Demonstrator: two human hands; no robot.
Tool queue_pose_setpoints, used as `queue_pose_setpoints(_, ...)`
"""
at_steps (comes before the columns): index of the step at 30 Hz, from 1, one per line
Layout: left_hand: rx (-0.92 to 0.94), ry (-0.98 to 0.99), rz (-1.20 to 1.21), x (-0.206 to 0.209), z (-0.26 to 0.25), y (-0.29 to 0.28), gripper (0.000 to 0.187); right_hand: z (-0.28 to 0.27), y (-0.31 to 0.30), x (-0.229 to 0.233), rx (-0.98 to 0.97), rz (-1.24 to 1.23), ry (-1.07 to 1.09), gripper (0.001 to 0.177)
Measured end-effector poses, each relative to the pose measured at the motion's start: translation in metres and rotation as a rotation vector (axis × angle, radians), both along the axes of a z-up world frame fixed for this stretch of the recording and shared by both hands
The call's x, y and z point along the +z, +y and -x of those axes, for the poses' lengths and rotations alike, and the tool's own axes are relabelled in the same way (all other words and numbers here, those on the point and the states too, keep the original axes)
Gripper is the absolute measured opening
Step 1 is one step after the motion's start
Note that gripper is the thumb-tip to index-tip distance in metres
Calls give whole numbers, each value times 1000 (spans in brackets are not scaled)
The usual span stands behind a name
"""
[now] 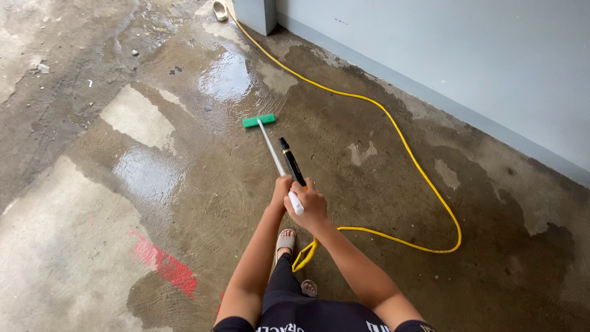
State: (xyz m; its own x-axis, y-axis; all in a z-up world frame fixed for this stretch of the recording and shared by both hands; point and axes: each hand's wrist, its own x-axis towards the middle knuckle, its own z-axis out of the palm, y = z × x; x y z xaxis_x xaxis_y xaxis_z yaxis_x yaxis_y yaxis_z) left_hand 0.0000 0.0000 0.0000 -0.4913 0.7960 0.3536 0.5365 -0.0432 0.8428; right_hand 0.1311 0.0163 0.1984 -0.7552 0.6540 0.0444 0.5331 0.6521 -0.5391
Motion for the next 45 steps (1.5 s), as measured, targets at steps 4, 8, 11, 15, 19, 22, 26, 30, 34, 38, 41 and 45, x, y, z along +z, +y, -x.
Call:
queue_pose_setpoints(4, -50, 0, -29, 10, 38, 31, 14, 35, 31, -9, -34, 1, 65, 29)
queue_pose_setpoints(8, -17, -98, -109, 64, 17, 35, 17, 23, 44, 34, -1, -19, 75, 29)
queue_pose_setpoints(11, -108, -16, -192, 121, -14, 37, 16, -5, 48, 86, 16, -11, 79, 27)
queue_pose_setpoints(15, -246, -25, -360, 191, -48, 34, 20, -35, 47, 141, -8, -68, 174, 22)
queue_pose_setpoints(19, -334, -70, -334, 219, -80, 17, 23, -68, 32, 173, 17, -58, 163, 21)
queue_pose_setpoints(22, -376, -143, -285, 219, -114, -7, 21, -98, 11, 183, 21, -60, 155, 20)
queue_pose_setpoints(26, -389, -135, -218, 213, -165, -30, 20, -149, -9, 184, 43, -73, 114, 20)
queue_pose_setpoints(30, -329, -146, -137, 206, -233, -58, 14, -212, -31, 178, 103, -81, 141, 19)
queue_pose_setpoints(34, -288, -154, -11, 191, -302, -90, 12, -281, -60, 167, 142, -126, 154, 22)
queue_pose_setpoints(38, -242, -192, 15, 185, -358, -116, 11, -334, -82, 170, 166, -65, 120, 22)
queue_pose_setpoints(41, -193, -187, 69, 163, -381, -131, 12, -357, -96, 170, 169, -69, 142, 21)
queue_pose_setpoints(45, -107, -42, -21, 122, -386, -121, 24, -360, -97, 159, 133, -57, 147, 23)
